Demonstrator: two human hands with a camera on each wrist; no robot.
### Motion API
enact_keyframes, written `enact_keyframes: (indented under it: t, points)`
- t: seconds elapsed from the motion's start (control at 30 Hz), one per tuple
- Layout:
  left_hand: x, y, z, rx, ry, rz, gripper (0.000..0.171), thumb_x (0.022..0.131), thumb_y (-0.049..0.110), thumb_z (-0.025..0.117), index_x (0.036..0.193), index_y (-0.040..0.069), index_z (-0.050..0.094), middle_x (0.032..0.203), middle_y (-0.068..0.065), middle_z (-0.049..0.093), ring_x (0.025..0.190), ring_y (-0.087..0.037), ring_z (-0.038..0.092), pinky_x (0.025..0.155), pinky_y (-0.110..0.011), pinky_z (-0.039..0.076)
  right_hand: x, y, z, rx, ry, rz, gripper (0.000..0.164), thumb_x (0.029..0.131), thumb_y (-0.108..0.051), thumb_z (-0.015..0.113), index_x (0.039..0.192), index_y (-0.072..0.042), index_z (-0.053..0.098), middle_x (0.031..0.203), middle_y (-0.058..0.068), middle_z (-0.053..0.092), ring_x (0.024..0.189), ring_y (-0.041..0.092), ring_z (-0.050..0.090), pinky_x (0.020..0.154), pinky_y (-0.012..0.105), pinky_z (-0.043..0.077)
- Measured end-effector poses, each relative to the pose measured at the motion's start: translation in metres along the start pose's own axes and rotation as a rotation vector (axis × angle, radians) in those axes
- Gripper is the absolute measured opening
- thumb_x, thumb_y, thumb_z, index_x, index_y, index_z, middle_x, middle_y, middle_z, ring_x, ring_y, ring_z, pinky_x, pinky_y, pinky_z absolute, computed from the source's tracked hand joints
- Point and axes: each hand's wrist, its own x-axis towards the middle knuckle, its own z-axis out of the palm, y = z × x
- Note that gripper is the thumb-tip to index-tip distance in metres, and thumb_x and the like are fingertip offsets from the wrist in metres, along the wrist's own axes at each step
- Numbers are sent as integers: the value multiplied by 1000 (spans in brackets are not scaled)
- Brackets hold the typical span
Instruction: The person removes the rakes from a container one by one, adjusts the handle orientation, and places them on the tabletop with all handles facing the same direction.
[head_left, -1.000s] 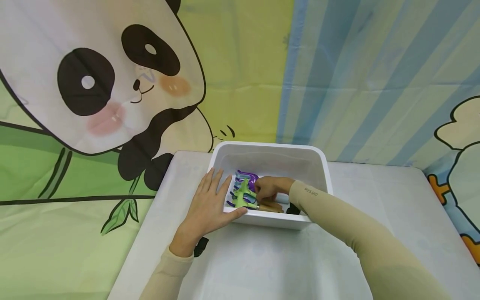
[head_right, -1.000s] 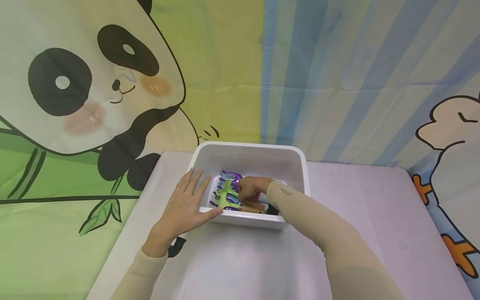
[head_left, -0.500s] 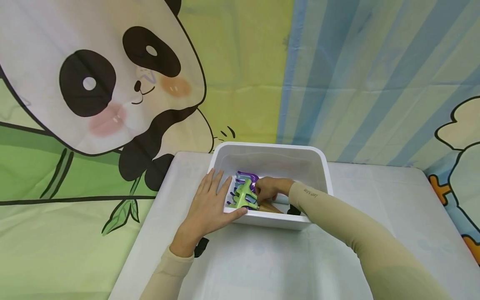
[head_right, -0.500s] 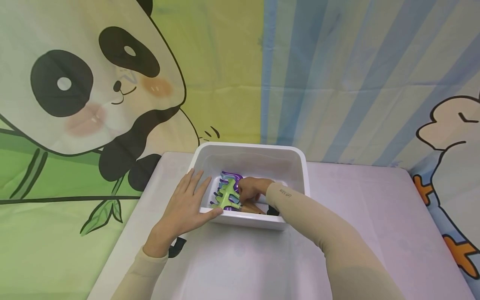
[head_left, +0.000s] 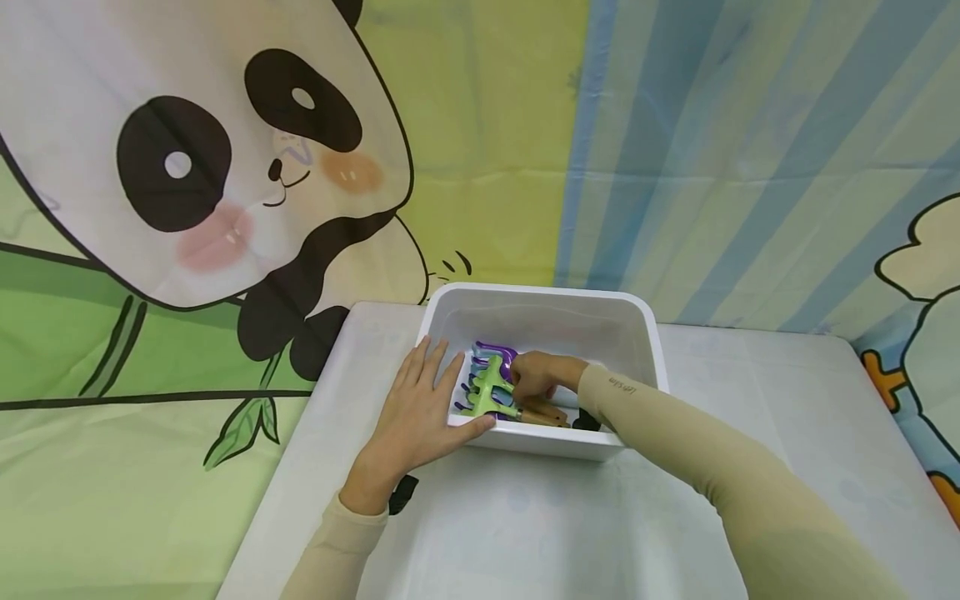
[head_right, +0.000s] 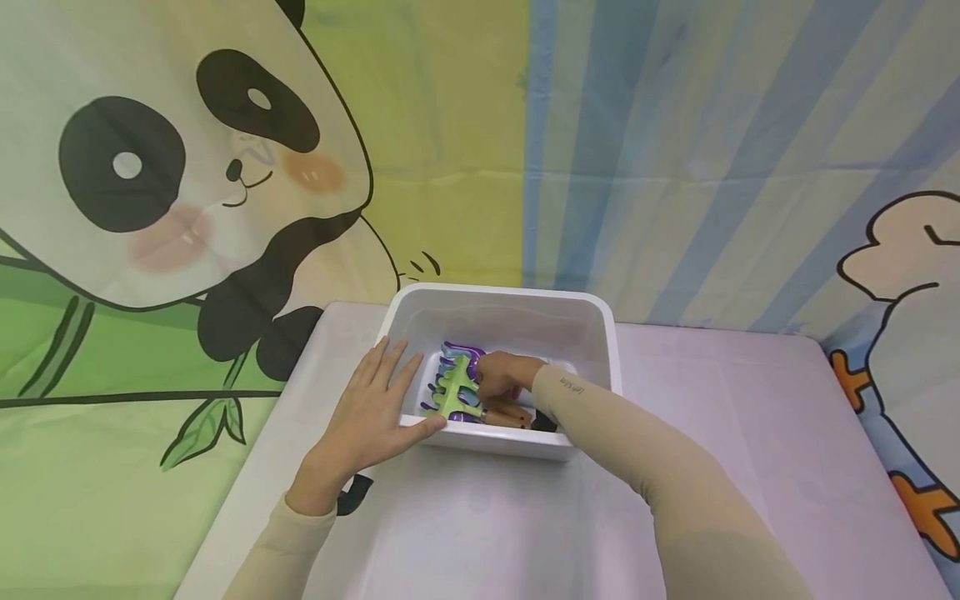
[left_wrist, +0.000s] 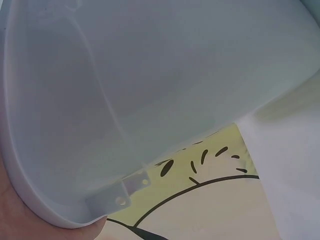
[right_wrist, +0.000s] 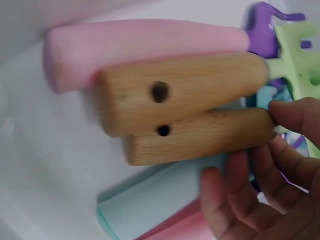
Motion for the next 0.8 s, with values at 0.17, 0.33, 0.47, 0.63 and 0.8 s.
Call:
enact_keyframes:
  t: [0.17, 0.33, 0.47, 0.63, 0.8]
  points:
    - [2, -1, 0, 10, 6, 9, 106, 84, 86, 37, 151, 5, 43, 160, -21, 27, 150, -39, 8, 121, -50, 8, -6, 0, -6, 85, -27, 32, 5, 90, -12, 67, 92, -8, 64, 84, 5, 61, 71, 17, 59, 67, 43, 60]
    - [3, -1, 0, 10, 7, 12, 105, 84, 85, 37, 151, 5, 43, 160, -20, 28, 150, -39, 9, 121, -50, 8, -10, 1, -14, 167, -40, 28, 6, 93, -11, 62, 95, -7, 59, 87, 8, 59, 77, 21, 61, 74, 47, 59]
    - [3, -2, 0, 11, 13, 18, 104, 85, 85, 38, 151, 4, 43, 159, -21, 30, 150, -39, 10, 121, -50, 8, -9, 3, -17, 265, -55, 10, 8, 96, -12, 60, 100, -6, 57, 91, 10, 58, 81, 22, 59, 74, 47, 59]
    - [3, -2, -1, 11, 20, 26, 102, 85, 84, 38, 150, 5, 45, 158, -21, 31, 150, -40, 11, 120, -51, 10, -7, 5, -19, 414, -113, 13, 11, 98, -11, 60, 107, -6, 57, 98, 12, 58, 86, 23, 59, 73, 45, 59]
    - [3, -2, -1, 13, 19, 29, 102, 86, 84, 38, 149, 5, 47, 157, -21, 32, 150, -40, 11, 121, -49, 8, -4, 7, -18, 517, -168, 31, 20, 93, -2, 60, 113, -2, 59, 101, 16, 58, 87, 27, 60, 71, 44, 59]
